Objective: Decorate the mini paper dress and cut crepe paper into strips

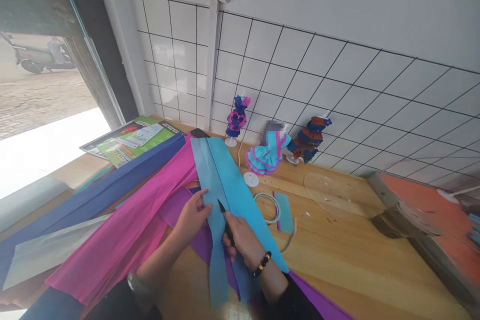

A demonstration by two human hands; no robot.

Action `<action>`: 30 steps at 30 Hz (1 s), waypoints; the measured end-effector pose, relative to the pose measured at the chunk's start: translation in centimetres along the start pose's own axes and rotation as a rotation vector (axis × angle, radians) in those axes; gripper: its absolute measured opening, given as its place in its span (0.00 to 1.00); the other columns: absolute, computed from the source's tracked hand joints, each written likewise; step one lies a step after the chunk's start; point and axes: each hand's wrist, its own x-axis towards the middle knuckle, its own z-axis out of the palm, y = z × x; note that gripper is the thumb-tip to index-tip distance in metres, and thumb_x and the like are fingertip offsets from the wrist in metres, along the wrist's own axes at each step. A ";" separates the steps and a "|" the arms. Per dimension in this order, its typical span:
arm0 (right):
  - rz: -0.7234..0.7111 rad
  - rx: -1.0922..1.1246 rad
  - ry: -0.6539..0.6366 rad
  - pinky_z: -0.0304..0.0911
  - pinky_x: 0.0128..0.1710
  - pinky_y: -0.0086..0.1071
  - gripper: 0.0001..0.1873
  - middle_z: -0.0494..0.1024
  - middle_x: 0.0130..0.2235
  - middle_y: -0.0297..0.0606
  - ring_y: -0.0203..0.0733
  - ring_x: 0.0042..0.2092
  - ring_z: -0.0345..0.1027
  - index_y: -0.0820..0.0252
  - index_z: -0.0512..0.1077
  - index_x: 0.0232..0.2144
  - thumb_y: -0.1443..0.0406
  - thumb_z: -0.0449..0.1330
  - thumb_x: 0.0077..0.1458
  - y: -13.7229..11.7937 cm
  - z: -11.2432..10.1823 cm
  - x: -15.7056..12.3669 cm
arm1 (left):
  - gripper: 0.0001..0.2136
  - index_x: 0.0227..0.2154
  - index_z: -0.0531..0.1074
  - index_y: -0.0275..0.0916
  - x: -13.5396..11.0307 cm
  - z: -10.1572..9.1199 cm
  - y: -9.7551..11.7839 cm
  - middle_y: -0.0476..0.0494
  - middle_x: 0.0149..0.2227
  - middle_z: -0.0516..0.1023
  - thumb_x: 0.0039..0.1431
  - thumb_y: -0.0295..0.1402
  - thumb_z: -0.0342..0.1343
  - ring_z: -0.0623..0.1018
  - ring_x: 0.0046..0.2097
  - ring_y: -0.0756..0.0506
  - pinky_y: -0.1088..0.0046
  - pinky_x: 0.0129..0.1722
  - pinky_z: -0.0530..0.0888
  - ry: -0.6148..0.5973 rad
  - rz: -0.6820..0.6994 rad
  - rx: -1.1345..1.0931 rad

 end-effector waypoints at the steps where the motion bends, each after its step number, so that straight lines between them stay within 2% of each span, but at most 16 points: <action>1: -0.001 -0.001 0.000 0.53 0.09 0.23 0.26 0.58 0.11 0.25 0.27 0.10 0.49 0.59 0.57 0.14 0.53 0.41 0.58 -0.1 0.1 0.1 | 0.30 0.54 0.59 0.34 0.0 0.0 0.0 0.49 0.26 0.72 0.47 0.40 0.55 0.73 0.26 0.48 0.73 0.25 0.68 0.001 0.004 0.003; 7: 0.000 -0.014 0.000 0.52 0.09 0.24 0.30 0.55 0.09 0.26 0.28 0.10 0.48 0.59 0.57 0.09 0.54 0.41 0.59 -0.5 0.3 0.4 | 0.27 0.53 0.60 0.36 -0.2 -0.1 0.2 0.54 0.22 0.64 0.50 0.40 0.53 0.69 0.25 0.49 0.73 0.26 0.67 -0.002 -0.005 0.065; 16: -0.009 -0.024 0.005 0.51 0.09 0.24 0.30 0.55 0.09 0.26 0.29 0.10 0.48 0.58 0.57 0.09 0.54 0.41 0.59 -0.5 0.4 0.7 | 0.28 0.53 0.60 0.34 0.1 -0.2 -0.4 0.56 0.21 0.57 0.49 0.40 0.54 0.64 0.23 0.51 0.75 0.24 0.62 0.023 0.024 0.085; 30: -0.034 -0.068 0.032 0.51 0.09 0.24 0.33 0.53 0.08 0.27 0.29 0.09 0.48 0.58 0.57 0.07 0.52 0.39 0.59 0.3 0.5 1.3 | 0.30 0.53 0.60 0.33 0.2 -0.1 -0.4 0.56 0.21 0.58 0.47 0.40 0.54 0.65 0.24 0.51 0.74 0.25 0.63 0.023 0.023 0.076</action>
